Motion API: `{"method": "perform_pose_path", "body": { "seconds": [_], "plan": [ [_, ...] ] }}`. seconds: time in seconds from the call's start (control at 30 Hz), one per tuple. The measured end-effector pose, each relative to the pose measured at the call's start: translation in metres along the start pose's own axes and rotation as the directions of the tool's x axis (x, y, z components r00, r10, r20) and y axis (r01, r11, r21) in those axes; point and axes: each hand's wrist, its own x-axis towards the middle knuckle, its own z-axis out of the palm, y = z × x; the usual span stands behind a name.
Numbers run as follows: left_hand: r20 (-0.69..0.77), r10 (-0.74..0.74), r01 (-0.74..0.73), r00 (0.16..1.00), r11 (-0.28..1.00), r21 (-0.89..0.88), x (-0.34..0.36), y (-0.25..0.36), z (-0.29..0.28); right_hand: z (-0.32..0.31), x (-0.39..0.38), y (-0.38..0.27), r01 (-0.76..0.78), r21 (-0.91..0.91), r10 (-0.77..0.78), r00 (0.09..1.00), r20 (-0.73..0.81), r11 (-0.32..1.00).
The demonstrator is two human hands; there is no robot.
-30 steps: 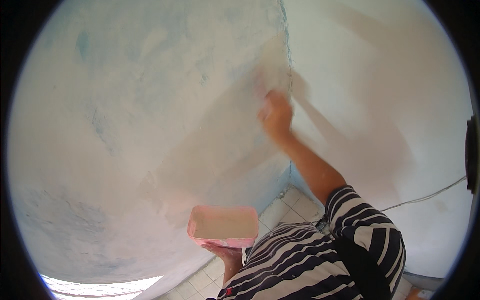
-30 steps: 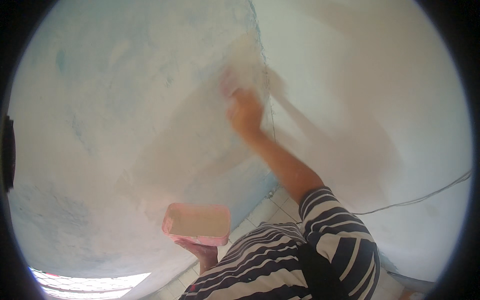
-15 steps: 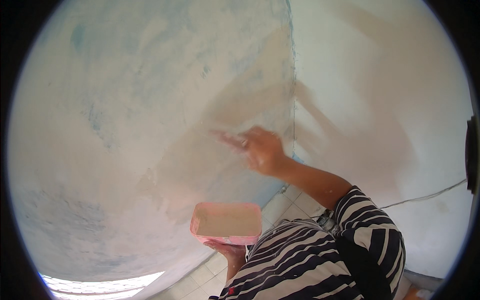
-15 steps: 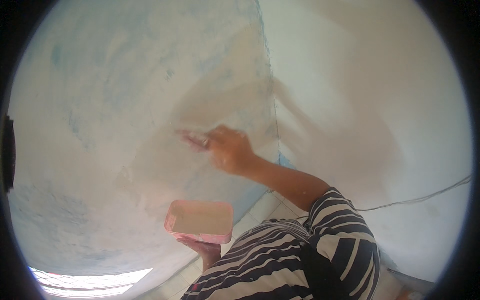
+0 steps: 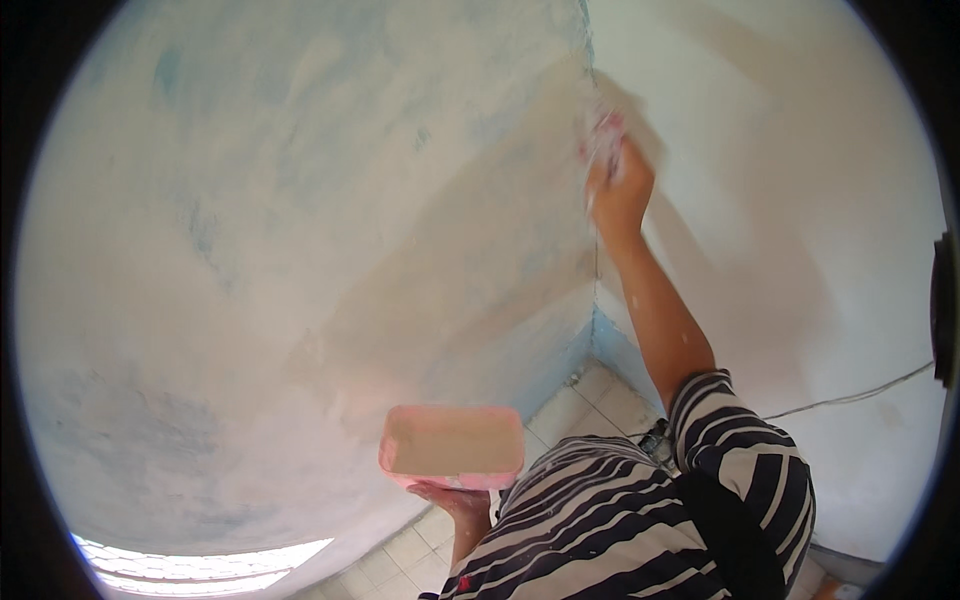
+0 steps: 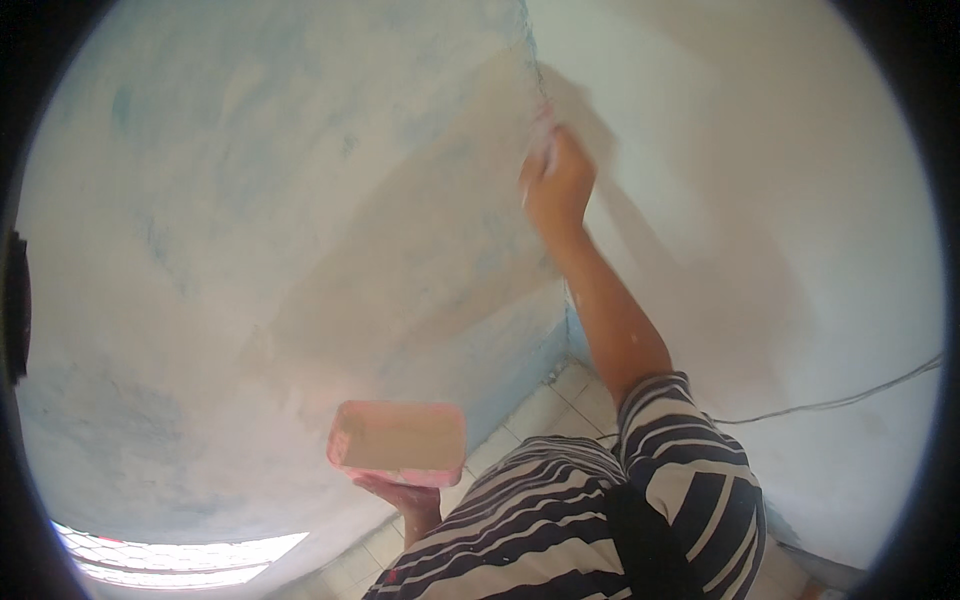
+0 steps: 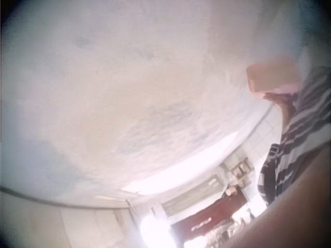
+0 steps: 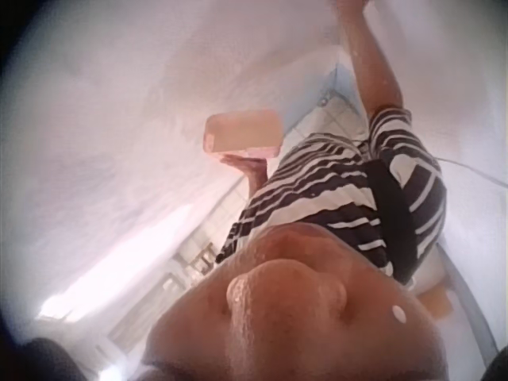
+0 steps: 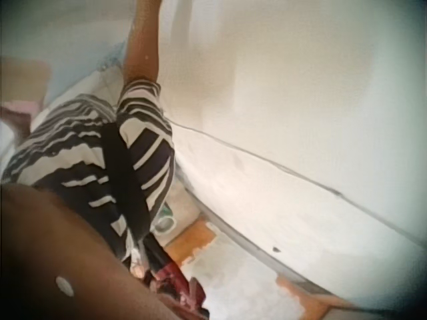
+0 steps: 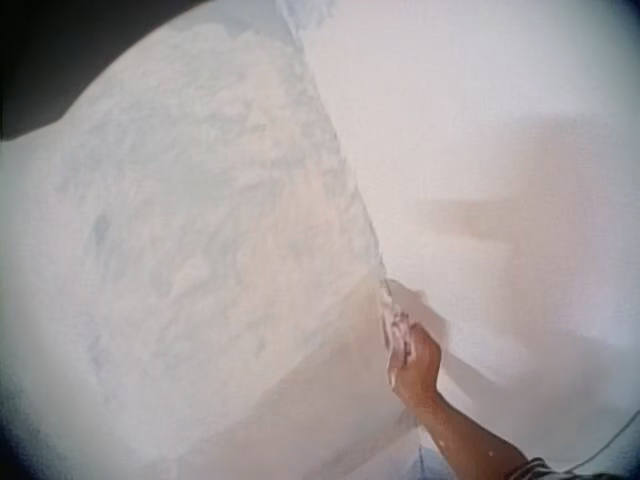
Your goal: The person applies wall putty to a surface using a putty knife, taking more putty from a pink container as needed.
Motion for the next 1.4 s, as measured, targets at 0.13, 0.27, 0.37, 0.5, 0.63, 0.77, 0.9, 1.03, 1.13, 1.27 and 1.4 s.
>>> {"method": "perform_pose_path", "body": {
  "seconds": [0.13,0.27,0.37,0.5,0.63,0.77,0.9,1.03,1.13,1.27,1.4],
  "plan": [
    [-0.009,-0.004,0.005,1.000,0.998,0.062,-0.007,0.013,0.018,0.041,-0.054,-0.028,0.229,-0.192,-0.184,0.957,0.225,0.954],
    [-0.005,0.001,-0.001,1.000,1.000,0.009,0.006,0.008,0.009,0.034,-0.073,-0.022,0.101,0.190,-0.158,0.935,0.316,0.977],
    [0.021,0.129,-0.129,0.991,0.992,-0.019,0.017,0.006,0.003,0.035,-0.045,-0.015,0.044,0.147,-0.088,0.947,0.309,0.988],
    [-0.023,-0.009,0.008,1.000,0.998,-0.062,0.011,0.001,0.004,0.042,-0.015,-0.017,0.193,-0.286,-0.131,0.966,0.224,0.939],
    [-0.118,-0.051,0.043,0.992,0.997,-0.071,0.003,0.014,0.017,0.017,-0.042,-0.027,0.283,0.110,-0.300,0.930,0.212,0.953],
    [0.004,0.066,-0.066,0.998,0.998,-0.007,0.006,0.009,0.007,0.021,0.003,-0.006,0.124,0.005,-0.123,0.977,0.174,0.992],
    [-0.058,0.001,-0.002,0.998,1.000,-0.017,0.002,0.012,0.018,0.035,-0.037,-0.032,0.493,-0.204,-0.445,0.863,0.241,0.846],
    [-0.019,0.008,-0.008,1.000,0.999,-0.039,0.002,0.013,0.009,-0.006,-0.005,-0.037,0.149,0.193,-0.203,0.931,0.303,0.970],
    [-0.008,-0.037,0.037,0.999,0.996,-0.081,-0.001,0.008,0.007,0.006,0.049,0.004,-0.170,0.085,0.153,0.972,0.176,0.982],
    [-0.016,-0.066,0.063,0.998,0.989,-0.135,0.001,0.004,-0.002,0.029,-0.025,-0.042,0.557,-0.018,-0.527,0.797,0.296,0.831],
    [0.008,-0.073,0.073,0.997,0.976,-0.206,0.006,-0.006,-0.020,0.016,0.003,-0.037,0.236,0.130,-0.257,0.949,0.180,0.963]
  ]
}}
